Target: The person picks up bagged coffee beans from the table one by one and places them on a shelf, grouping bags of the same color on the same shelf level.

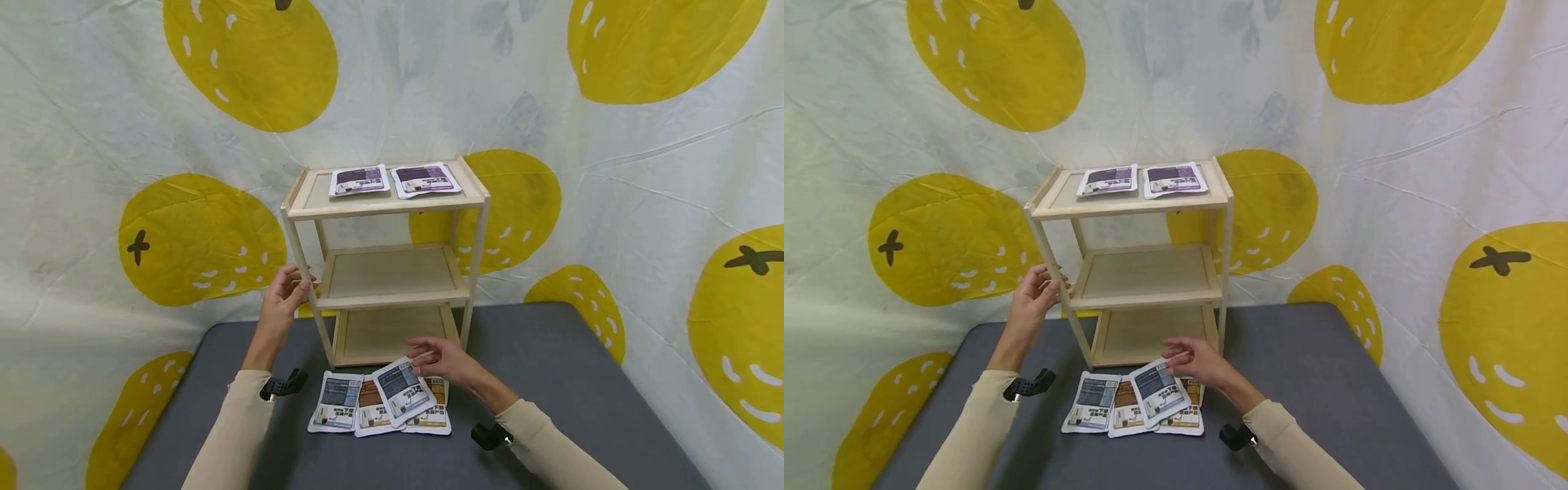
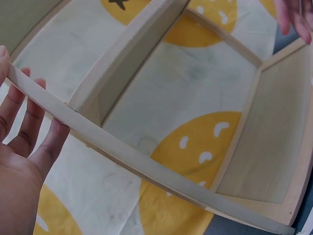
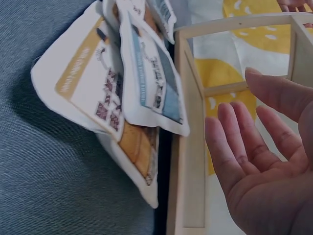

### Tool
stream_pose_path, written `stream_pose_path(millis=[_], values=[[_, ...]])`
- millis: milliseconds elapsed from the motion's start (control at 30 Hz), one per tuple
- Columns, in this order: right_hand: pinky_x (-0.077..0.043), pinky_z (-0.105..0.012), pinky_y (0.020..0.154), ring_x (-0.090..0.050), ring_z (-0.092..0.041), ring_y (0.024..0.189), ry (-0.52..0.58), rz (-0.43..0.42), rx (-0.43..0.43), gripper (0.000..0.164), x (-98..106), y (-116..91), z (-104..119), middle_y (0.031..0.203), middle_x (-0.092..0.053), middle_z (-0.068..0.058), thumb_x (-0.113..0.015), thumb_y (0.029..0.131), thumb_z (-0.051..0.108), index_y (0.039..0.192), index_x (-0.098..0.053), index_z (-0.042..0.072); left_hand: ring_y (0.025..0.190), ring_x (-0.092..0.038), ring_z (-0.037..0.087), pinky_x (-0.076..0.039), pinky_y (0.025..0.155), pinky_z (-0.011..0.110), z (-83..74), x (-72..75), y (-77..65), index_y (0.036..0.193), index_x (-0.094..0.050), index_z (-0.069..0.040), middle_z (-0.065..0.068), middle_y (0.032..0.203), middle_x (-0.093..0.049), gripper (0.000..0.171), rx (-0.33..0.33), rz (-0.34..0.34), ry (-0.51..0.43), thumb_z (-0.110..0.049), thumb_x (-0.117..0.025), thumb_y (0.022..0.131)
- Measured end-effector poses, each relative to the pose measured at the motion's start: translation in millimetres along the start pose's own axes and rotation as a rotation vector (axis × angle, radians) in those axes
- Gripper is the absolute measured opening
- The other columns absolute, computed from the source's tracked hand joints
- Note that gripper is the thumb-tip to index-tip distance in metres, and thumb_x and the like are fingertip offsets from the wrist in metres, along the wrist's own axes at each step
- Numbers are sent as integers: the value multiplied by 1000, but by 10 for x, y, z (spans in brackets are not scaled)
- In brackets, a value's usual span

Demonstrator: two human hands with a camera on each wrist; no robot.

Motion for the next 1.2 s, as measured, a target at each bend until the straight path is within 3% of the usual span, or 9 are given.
stream_pose_path(millis=[67,267,367,533,667,833,1000,1200], values=[[-57,-34,91,-60,-50,119,-5,-7,12,56,-8,3,-32,133,-56,-36,-70,93,-2,144,-49,-5,116,-61,42,-56,91,28,6,2,3,136,-52,-8,4,116,-63,35,-3,4,-6,-20,-58,104],[-58,-35,89,-60,-51,117,-72,-19,39,53,-16,2,-126,130,-58,-35,-69,92,-5,142,-50,-8,116,-61,40,-56,90,27,21,8,13,139,-47,1,28,124,-55,40,-9,16,-19,-18,-57,105],[-57,-36,89,-60,-48,116,-121,-19,36,52,-24,6,-171,129,-59,-32,-68,94,-3,142,-51,-7,116,-61,41,-56,91,27,22,6,15,139,-48,-2,32,125,-52,39,-5,10,-21,-19,-57,104],[-55,-43,93,-62,-43,114,-234,-10,62,50,-51,21,-231,128,-61,-29,-67,95,-1,142,-51,-8,116,-60,41,-56,92,28,32,1,17,138,-49,-4,28,124,-55,39,4,-3,-27,-20,-59,104],[-54,-47,94,-61,-44,116,-237,7,71,47,-87,40,-256,130,-59,-30,-65,96,-1,141,-52,-8,116,-60,40,-55,93,28,34,3,15,138,-50,-6,29,124,-54,37,2,4,-30,-19,-58,104],[-55,-41,91,-61,-45,116,-216,15,67,45,-146,93,-280,131,-59,-29,-64,97,-2,141,-54,-6,116,-60,40,-55,92,27,18,4,15,138,-48,-3,22,121,-56,39,-4,9,-38,-19,-58,104],[-53,-32,81,-64,-34,102,-256,6,68,44,-237,150,-299,121,-64,-24,-73,90,-1,133,-63,-1,115,-61,39,-56,91,27,5,0,12,139,-45,2,12,118,-59,44,-3,4,-34,-20,-59,104],[-39,-26,75,-48,-23,87,-391,-51,121,42,-320,164,-303,100,-62,-16,-81,80,-2,120,-72,3,115,-62,39,-56,90,27,17,1,9,140,-44,4,10,117,-60,45,-7,6,-32,-19,-59,104]])
Point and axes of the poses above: each hand's wrist, its own y-axis towards the middle knuckle, its own x-axis out of the back of the hand, z = x × y, the point moved 2 cm from there along y, towards the middle knuckle
